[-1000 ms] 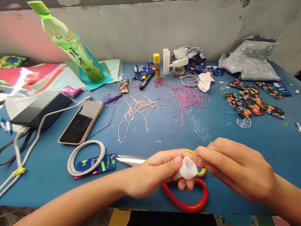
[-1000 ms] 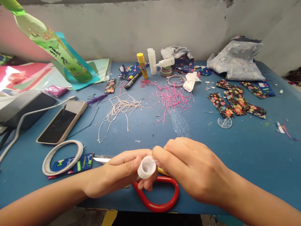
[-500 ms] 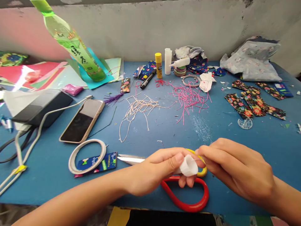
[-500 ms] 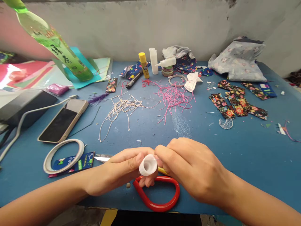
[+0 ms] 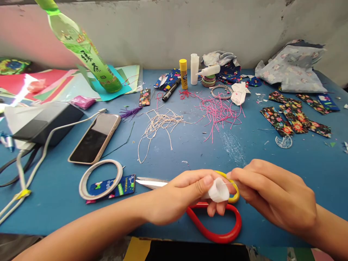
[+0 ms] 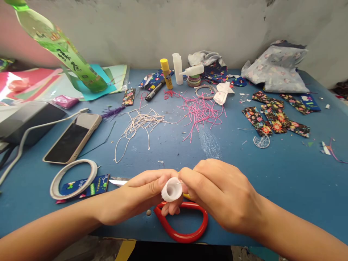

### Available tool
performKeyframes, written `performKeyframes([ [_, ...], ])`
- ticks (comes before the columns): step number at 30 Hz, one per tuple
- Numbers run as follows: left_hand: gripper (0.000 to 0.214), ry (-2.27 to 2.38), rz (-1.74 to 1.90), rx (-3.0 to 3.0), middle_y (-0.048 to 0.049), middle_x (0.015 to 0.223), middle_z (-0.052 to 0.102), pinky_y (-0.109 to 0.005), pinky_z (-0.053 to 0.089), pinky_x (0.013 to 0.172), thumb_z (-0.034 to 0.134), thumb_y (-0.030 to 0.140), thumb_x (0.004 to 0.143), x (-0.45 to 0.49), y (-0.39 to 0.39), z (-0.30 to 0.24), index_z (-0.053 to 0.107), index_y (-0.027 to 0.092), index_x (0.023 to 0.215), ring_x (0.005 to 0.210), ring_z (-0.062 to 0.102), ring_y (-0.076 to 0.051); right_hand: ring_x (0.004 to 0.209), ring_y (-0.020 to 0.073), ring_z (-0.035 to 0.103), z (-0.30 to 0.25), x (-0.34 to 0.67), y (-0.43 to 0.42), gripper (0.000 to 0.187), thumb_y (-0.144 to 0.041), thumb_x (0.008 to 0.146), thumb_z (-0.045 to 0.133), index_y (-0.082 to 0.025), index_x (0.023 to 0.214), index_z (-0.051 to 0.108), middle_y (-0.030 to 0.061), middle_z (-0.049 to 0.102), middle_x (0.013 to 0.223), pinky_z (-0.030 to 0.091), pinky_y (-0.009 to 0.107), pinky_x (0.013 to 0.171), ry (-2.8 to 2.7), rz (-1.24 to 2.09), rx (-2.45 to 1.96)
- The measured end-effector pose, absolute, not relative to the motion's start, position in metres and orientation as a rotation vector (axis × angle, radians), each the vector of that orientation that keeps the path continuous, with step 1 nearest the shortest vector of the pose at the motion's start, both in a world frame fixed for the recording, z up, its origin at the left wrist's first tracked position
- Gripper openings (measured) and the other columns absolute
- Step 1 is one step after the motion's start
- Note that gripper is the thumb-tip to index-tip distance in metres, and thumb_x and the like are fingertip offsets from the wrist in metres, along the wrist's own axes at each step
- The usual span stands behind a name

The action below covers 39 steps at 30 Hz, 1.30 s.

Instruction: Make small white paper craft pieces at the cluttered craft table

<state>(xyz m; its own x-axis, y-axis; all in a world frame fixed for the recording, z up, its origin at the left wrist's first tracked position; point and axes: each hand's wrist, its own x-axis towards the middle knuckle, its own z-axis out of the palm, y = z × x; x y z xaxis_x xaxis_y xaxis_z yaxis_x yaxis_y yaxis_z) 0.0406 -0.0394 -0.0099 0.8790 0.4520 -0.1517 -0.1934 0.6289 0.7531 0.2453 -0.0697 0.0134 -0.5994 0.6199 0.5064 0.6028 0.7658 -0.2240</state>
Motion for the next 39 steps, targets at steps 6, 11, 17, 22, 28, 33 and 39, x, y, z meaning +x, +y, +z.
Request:
performKeyframes([
  [6,0.036,0.338,0.363,0.890,-0.0045,0.079,0.054,-0.024,0.039,0.070,0.044,0.044,0.097,0.038,-0.039,-0.010,0.058,0.012,0.090,0.069,0.048,-0.011,0.065,0.0121,0.055,0.015,0.245,-0.070,0.015,-0.020,0.100,0.040,-0.017,0.105,0.054,0.0013,0.062,0.072,0.043,0.022,0.063,-2.381,0.053,-0.914],
  [11,0.037,0.347,0.361,0.922,-0.0038,0.079,0.054,-0.023,0.039,0.071,0.043,0.045,0.097,0.037,-0.039,-0.008,0.057,0.012,0.089,0.069,0.047,-0.011,0.064,0.0119,0.054,0.014,0.244,-0.069,0.017,-0.019,0.100,0.039,-0.016,0.109,0.053,0.0013,0.061,0.071,0.044,0.022,0.061,-2.394,0.065,-0.906],
  [17,0.039,0.399,0.364,1.024,-0.0022,0.082,0.054,-0.022,0.042,0.073,0.044,0.048,0.095,0.040,-0.039,-0.004,0.058,0.012,0.090,0.074,0.049,-0.011,0.065,0.0107,0.056,0.020,0.246,-0.070,0.020,-0.016,0.100,0.037,-0.015,0.110,0.054,0.0011,0.060,0.070,0.046,0.020,0.063,-2.419,0.040,-0.835],
  [22,0.032,0.444,0.453,1.163,-0.0004,0.093,0.058,-0.019,0.040,0.084,0.044,0.043,0.097,0.038,-0.042,-0.002,0.058,0.015,0.104,0.088,0.052,-0.010,0.063,0.0115,0.059,0.025,0.250,-0.067,0.014,-0.012,0.094,0.047,-0.019,0.100,0.058,0.0005,0.062,0.071,0.048,0.022,0.062,-2.340,-0.066,-0.922],
  [28,0.030,0.461,0.466,1.161,-0.0010,0.097,0.061,-0.019,0.040,0.088,0.046,0.041,0.097,0.035,-0.042,-0.003,0.058,0.017,0.111,0.093,0.054,-0.010,0.074,0.0177,0.065,0.013,0.261,-0.048,0.014,-0.015,0.093,0.051,-0.014,0.099,0.063,0.0072,0.068,0.087,0.050,0.029,0.069,-2.347,-0.184,-1.182],
  [33,0.034,0.490,0.467,1.071,-0.0014,0.096,0.061,-0.023,0.041,0.084,0.051,0.046,0.093,0.037,-0.043,-0.007,0.054,0.019,0.115,0.090,0.054,-0.011,0.078,0.0209,0.070,0.013,0.283,-0.035,0.023,-0.022,0.096,0.044,-0.016,0.099,0.066,0.0058,0.074,0.090,0.051,0.032,0.065,-2.457,-0.056,-1.321],
  [39,0.037,0.539,0.526,0.926,-0.0003,0.087,0.054,-0.025,0.040,0.073,0.052,0.052,0.091,0.040,-0.043,-0.015,0.056,0.019,0.107,0.076,0.049,-0.012,0.070,0.0234,0.070,0.021,0.322,-0.006,0.020,-0.031,0.092,0.048,-0.021,0.102,0.062,0.0037,0.075,0.081,0.044,0.031,0.056,-2.141,-0.096,-1.927],
])
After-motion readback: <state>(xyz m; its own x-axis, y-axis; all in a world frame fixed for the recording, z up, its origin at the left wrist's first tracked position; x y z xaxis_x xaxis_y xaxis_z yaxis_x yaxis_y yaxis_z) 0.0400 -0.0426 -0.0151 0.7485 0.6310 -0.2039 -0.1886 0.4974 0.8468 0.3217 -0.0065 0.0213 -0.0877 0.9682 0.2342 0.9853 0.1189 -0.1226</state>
